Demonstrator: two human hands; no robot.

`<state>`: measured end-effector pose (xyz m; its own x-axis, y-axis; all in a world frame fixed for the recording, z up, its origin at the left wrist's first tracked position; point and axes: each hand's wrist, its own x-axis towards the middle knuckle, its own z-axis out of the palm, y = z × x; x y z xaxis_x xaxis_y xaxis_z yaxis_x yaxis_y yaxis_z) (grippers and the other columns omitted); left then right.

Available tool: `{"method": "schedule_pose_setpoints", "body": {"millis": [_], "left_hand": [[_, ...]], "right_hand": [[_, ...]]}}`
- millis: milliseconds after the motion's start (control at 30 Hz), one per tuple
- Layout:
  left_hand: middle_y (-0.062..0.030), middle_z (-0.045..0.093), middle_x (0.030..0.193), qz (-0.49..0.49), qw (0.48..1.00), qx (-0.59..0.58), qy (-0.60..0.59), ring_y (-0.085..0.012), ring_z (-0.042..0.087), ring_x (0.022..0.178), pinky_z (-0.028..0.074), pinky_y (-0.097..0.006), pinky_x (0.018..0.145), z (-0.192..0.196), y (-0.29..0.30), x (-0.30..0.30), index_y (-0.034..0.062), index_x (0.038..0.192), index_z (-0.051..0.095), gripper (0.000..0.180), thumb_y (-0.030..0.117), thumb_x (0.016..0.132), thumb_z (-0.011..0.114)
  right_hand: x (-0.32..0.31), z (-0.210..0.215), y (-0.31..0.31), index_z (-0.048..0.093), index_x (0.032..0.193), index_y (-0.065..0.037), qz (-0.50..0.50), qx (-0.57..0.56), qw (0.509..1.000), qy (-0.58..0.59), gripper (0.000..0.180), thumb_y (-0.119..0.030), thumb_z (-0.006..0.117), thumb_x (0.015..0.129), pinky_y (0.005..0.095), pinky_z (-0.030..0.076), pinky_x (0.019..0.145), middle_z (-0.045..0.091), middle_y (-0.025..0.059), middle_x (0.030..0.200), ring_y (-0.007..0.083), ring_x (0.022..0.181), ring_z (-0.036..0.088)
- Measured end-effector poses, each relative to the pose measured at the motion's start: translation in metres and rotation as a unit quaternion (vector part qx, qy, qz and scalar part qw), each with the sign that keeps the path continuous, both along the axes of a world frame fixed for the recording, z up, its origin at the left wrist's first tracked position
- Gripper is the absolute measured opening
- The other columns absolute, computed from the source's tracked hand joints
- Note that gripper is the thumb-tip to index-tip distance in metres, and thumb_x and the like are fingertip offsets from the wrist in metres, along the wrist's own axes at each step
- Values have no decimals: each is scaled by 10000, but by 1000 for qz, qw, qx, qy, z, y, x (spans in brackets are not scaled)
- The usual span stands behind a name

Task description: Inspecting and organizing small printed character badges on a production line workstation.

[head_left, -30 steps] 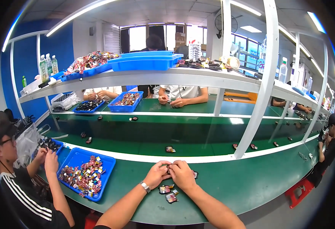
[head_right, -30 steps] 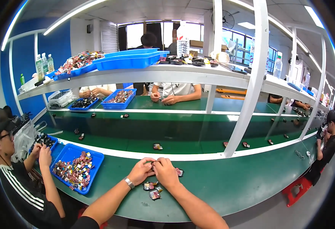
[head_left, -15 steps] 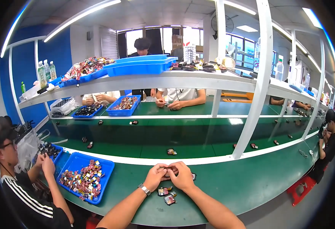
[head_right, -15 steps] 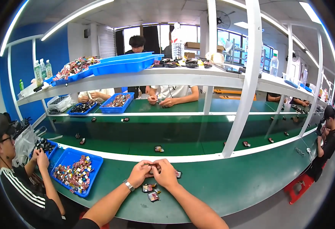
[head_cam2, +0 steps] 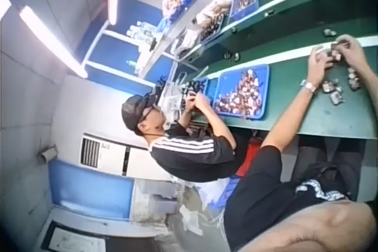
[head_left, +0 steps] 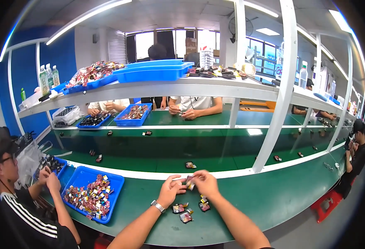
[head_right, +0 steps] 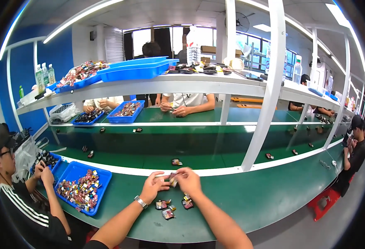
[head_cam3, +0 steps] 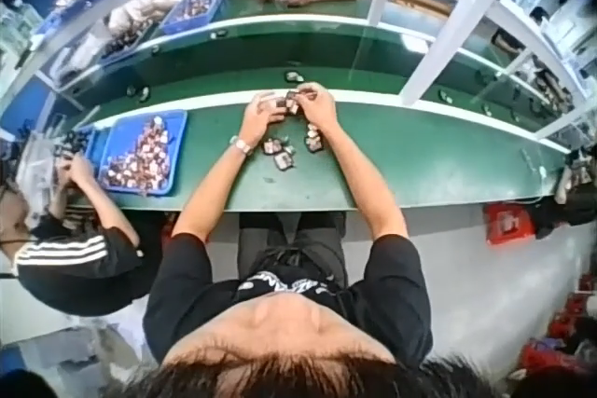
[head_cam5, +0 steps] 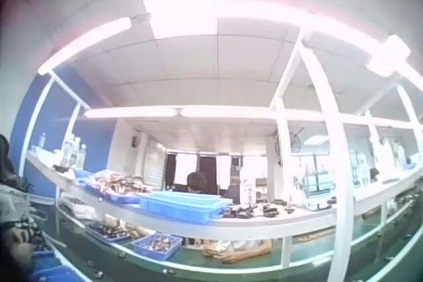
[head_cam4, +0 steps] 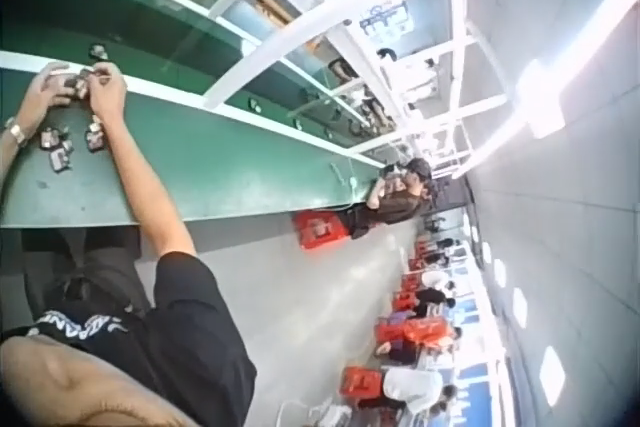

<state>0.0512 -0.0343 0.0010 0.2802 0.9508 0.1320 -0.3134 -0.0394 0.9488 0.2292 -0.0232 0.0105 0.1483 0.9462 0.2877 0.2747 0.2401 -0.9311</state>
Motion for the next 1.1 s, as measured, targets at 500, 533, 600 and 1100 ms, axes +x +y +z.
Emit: {"method": "schedule_pose_setpoints", "body": {"millis": [500, 533, 600, 1100], "left_hand": [[-152, 653, 1075, 48, 998, 9, 37, -185, 657, 903, 554, -292, 762, -17, 19, -17, -28, 1108, 534, 180, 63, 961, 485], [-154, 651, 1079, 46, 998, 12, 45, -187, 658, 903, 555, -294, 767, -15, 20, -18, -27, 1114, 530, 181, 60, 962, 483], [-153, 650, 1083, 40, 998, 18, 45, -187, 658, 900, 555, -296, 771, -13, 19, -15, -25, 1127, 529, 191, 62, 963, 485], [-152, 657, 1052, 28, 998, 14, 58, -170, 639, 852, 547, -288, 728, -13, 20, -15, -34, 1140, 535, 223, 75, 948, 503]], "right_hand": [[15, 1, 93, 650, 951, 13, -145, 35, 944, -294, 449, -379, 747, 755, 450, 496, 847, 633, 196, 965, 376, 984, 606], [1, -3, 91, 640, 944, 24, -142, 30, 936, -322, 479, -392, 761, 738, 447, 498, 846, 635, 201, 960, 371, 969, 611], [-4, -15, 89, 623, 955, 26, -157, 45, 902, -400, 449, -327, 770, 719, 437, 507, 830, 653, 190, 908, 355, 911, 634], [23, -16, 75, 642, 787, -43, -44, 21, 960, -277, 296, -251, 806, 656, 394, 518, 734, 651, 128, 831, 298, 788, 642]]}}
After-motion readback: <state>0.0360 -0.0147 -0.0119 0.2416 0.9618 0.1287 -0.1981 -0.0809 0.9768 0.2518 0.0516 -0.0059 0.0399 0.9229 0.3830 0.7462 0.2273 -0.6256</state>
